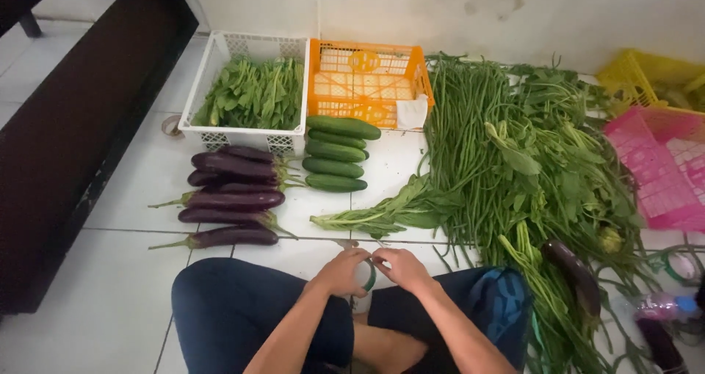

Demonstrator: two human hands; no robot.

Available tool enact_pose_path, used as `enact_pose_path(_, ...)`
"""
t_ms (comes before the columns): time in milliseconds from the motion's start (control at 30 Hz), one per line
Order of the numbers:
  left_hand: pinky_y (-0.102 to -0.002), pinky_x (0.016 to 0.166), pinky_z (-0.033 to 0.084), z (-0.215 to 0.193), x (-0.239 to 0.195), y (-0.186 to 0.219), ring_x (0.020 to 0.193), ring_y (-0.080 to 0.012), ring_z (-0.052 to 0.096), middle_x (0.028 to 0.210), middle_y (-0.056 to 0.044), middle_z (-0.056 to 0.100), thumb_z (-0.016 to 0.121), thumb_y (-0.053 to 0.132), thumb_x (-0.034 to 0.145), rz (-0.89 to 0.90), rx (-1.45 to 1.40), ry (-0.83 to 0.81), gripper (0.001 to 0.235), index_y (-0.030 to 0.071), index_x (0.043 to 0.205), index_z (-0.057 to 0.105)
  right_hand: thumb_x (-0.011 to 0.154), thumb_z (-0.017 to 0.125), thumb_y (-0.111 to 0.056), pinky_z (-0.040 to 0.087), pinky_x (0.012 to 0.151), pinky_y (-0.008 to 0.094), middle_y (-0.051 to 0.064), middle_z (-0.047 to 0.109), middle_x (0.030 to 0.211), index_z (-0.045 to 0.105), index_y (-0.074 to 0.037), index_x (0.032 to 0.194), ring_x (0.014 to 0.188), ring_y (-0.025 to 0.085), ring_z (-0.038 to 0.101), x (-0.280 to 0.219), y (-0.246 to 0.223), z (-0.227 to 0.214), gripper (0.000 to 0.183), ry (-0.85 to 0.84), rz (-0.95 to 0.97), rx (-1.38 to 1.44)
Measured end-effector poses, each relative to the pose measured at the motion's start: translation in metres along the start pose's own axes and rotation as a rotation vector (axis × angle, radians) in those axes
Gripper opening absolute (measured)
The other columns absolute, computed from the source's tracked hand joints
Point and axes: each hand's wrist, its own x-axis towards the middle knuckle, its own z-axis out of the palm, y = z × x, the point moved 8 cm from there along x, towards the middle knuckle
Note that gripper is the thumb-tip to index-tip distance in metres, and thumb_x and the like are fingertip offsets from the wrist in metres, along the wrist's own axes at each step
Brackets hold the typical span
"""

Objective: The person sits on the floor and bundles leafy green vegetables using a green rubber band. They gather the stems, stretch the band around the bunch, and place the finished bundle into a white crate. The person repeats this process with another bunch of vegetables.

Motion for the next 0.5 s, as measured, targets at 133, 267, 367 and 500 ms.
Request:
enact_pose_path(133, -0.047, 0.125, 0.036, 0.010, 0.010, -0.012, 0.150, -0.0332, 0.037, 0.161, -0.008, 0.043, 0.083, 0.037, 0.066, 0.010, -0.009, -0.015, 0.102, 0.011, 0.156, 0.045, 0.093, 0.067, -0.021, 0.059, 0.091, 0.047, 0.005, 0.080, 0.098, 0.075, -0.019, 0.105, 0.100, 0.032, 0.074, 0.009, 0.003, 0.003, 0.014, -0.028, -0.091, -0.062)
enact_pose_path(267, -0.050, 0.127, 0.032, -0.003, 0.008, 0.008, 0.148, -0.0402, 0.040, 0.158, -0.018, 0.046, 0.085, 0.031, 0.066, 0.115, -0.117, 0.027, 0.098, 0.005, 0.153, 0.046, 0.088, 0.069, -0.021, 0.056, 0.092, 0.053, 0.009, 0.078, 0.098, 0.072, -0.018, 0.106, 0.102, 0.039, 0.071, 0.012, 0.002, -0.007, 0.019, -0.092, -0.126, -0.102)
enact_pose_path(367, -0.053, 0.126, 0.032, -0.011, 0.001, 0.013, 0.146, -0.0441, 0.041, 0.155, -0.026, 0.049, 0.086, 0.029, 0.068, 0.164, -0.251, 0.070, 0.095, -0.003, 0.150, 0.050, 0.086, 0.069, -0.022, 0.055, 0.094, 0.058, 0.015, 0.079, 0.101, 0.073, -0.016, 0.110, 0.102, 0.045, 0.070, 0.022, 0.004, -0.012, 0.025, -0.164, -0.098, -0.122)
enact_pose_path(500, -0.050, 0.128, 0.029, -0.006, 0.009, -0.016, 0.147, -0.0390, 0.042, 0.156, -0.020, 0.049, 0.087, 0.017, 0.068, 0.098, -0.267, 0.077, 0.096, 0.005, 0.155, 0.047, 0.078, 0.077, -0.020, 0.059, 0.089, 0.042, 0.001, 0.080, 0.098, 0.075, -0.021, 0.111, 0.096, 0.023, 0.076, 0.047, 0.054, 0.014, 0.033, -0.278, -0.129, -0.089)
